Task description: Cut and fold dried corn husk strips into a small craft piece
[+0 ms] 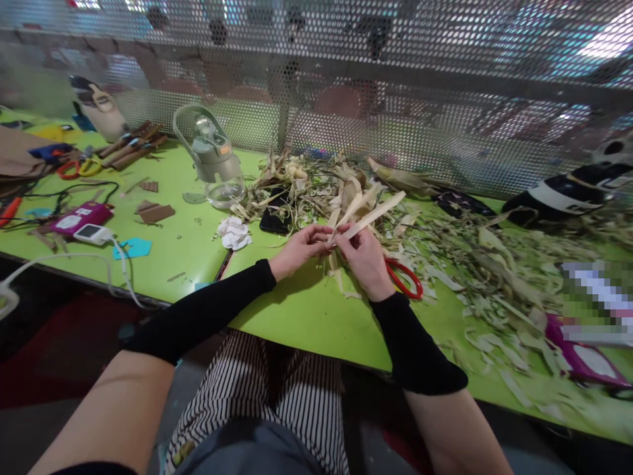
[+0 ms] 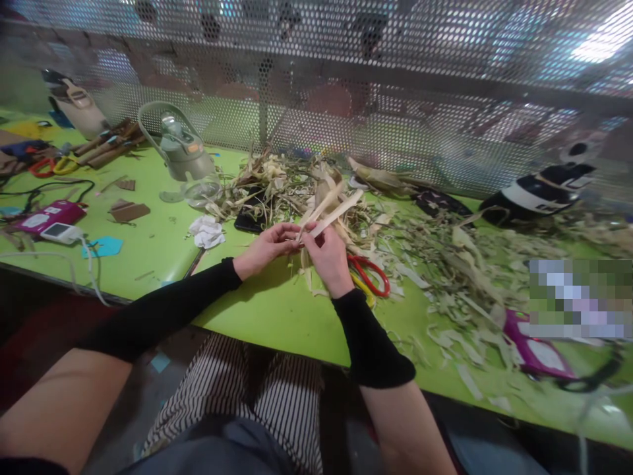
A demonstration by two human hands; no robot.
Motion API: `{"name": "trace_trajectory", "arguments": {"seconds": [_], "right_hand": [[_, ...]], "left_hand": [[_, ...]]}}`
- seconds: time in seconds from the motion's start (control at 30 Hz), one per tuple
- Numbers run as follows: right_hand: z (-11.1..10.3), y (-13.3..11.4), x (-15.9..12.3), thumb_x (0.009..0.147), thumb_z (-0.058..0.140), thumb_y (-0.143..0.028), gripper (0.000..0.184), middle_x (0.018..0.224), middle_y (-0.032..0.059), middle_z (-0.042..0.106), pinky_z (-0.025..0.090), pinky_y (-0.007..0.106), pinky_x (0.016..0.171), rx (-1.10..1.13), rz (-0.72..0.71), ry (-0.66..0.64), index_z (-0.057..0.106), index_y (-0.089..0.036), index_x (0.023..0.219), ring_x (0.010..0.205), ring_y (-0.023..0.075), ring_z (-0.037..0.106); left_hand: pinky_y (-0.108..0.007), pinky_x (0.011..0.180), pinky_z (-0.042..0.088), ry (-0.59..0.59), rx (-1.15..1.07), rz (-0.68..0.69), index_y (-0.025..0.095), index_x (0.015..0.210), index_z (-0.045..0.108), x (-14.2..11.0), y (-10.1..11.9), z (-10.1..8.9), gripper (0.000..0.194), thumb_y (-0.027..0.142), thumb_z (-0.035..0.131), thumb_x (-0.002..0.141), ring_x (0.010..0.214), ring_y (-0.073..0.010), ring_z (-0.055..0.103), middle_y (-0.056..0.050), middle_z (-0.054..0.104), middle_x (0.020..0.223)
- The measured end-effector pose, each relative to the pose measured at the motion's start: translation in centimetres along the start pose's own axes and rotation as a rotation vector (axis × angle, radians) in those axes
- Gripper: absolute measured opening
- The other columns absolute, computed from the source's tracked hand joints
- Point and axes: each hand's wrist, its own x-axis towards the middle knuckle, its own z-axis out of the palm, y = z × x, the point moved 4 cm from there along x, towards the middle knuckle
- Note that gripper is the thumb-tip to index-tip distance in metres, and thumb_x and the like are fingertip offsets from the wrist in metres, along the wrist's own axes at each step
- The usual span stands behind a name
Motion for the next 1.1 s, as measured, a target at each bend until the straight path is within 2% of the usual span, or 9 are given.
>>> {"name": "trace_trajectory", "arguments": {"seconds": [0.13, 0.3, 0.4, 0.53, 0.7, 0.8, 0.9, 0.97, 1.1], "right_hand": [[-0.2, -0.5, -0.1, 0.086, 0.071, -0.045, 0.027, 0.074, 0.0011, 0.068, 0.049, 0.034, 0.068, -0.017, -0.017, -0.020, 0.072, -0.020, 0.095, 0.068, 0.0189, 0.060], [0.2, -1.1, -0.4, 0.084, 0.074, -0.046, 0.028, 0.086, 0.0050, 0.075, 0.052, 0.036, 0.074, 0.009, -0.063, -0.038, 0.078, -0.019, 0.090, 0.075, 0.0199, 0.064], [0.3, -1.2, -0.4, 0.083, 0.076, -0.048, 0.027, 0.089, 0.0052, 0.075, 0.055, 0.038, 0.076, 0.065, -0.115, -0.028, 0.078, -0.022, 0.087, 0.078, 0.0211, 0.066], [0.4, -1.5, -0.4, 0.084, 0.076, -0.051, 0.026, 0.085, 0.0052, 0.072, 0.058, 0.039, 0.074, 0.027, -0.198, -0.104, 0.078, -0.025, 0.083, 0.080, 0.0226, 0.065], [-0.1, -1.2, -0.3, 0.088, 0.073, -0.047, 0.023, 0.095, 0.0056, 0.072, 0.058, 0.037, 0.062, 0.096, -0.095, -0.054, 0.072, -0.024, 0.090, 0.067, 0.0182, 0.064], [-0.2, -0.7, -0.1, 0.084, 0.079, -0.050, 0.030, 0.082, 0.0023, 0.070, 0.055, 0.033, 0.058, 0.150, -0.021, 0.003, 0.066, -0.025, 0.092, 0.064, 0.0182, 0.064], [0.2, -0.2, 0.1, 0.079, 0.082, -0.059, 0.040, 0.065, -0.0016, 0.064, 0.045, 0.029, 0.049, 0.246, 0.091, -0.050, 0.062, -0.025, 0.087, 0.056, 0.0164, 0.061], [0.5, -0.2, 0.1, 0.077, 0.083, -0.065, 0.046, 0.064, -0.0021, 0.065, 0.043, 0.026, 0.046, 0.311, 0.144, -0.090, 0.062, -0.024, 0.087, 0.054, 0.0150, 0.060], [0.9, -0.6, -0.4, 0.070, 0.087, -0.069, 0.053, 0.069, -0.0017, 0.068, 0.049, 0.026, 0.049, 0.360, 0.162, -0.144, 0.069, -0.022, 0.088, 0.054, 0.0128, 0.061]], "left_hand": [[-0.025, 0.086, 0.054, 0.010, -0.021, 0.033, 0.015, 0.099, 0.063, -0.1, 0.2, 0.1, 0.021, 0.003, 0.074, 0.084, 0.081, -0.0072, 0.068, 0.000, 0.071, 0.090], [-0.026, 0.086, 0.055, 0.014, -0.011, 0.032, 0.015, 0.095, 0.061, 0.1, -0.1, -0.1, 0.020, 0.006, 0.075, 0.085, 0.080, -0.0076, 0.068, 0.000, 0.071, 0.087], [-0.025, 0.080, 0.054, -0.042, 0.054, 0.015, 0.014, 0.096, 0.063, 0.2, -0.4, 0.0, 0.016, 0.005, 0.073, 0.085, 0.074, -0.0080, 0.066, 0.000, 0.071, 0.084], [-0.028, 0.079, 0.054, -0.103, 0.129, -0.004, 0.012, 0.093, 0.069, -0.1, -0.4, 0.2, 0.009, 0.010, 0.074, 0.086, 0.076, -0.0119, 0.067, -0.003, 0.072, 0.084], [-0.029, 0.087, 0.057, -0.062, 0.129, -0.009, 0.014, 0.096, 0.072, -0.6, 0.2, 0.8, 0.007, 0.019, 0.067, 0.095, 0.082, -0.0121, 0.069, -0.004, 0.073, 0.088], [-0.027, 0.087, 0.057, 0.002, 0.102, 0.002, 0.014, 0.095, 0.068, -0.5, 0.7, 0.9, 0.008, 0.015, 0.061, 0.098, 0.078, -0.0099, 0.068, -0.002, 0.073, 0.084], [-0.026, 0.085, 0.056, 0.027, 0.110, 0.048, 0.014, 0.090, 0.064, -0.3, 1.1, 0.9, 0.008, 0.014, 0.061, 0.097, 0.076, -0.0096, 0.067, -0.001, 0.071, 0.080], [-0.026, 0.080, 0.054, -0.009, 0.150, 0.072, 0.013, 0.085, 0.064, -0.3, 1.2, 0.9, 0.012, 0.016, 0.063, 0.097, 0.072, -0.0093, 0.064, -0.001, 0.069, 0.078], [-0.025, 0.070, 0.049, -0.137, 0.237, 0.068, 0.011, 0.088, 0.067, -0.3, 0.9, 1.2, 0.009, 0.019, 0.069, 0.093, 0.068, -0.0095, 0.060, -0.002, 0.069, 0.080]]}}
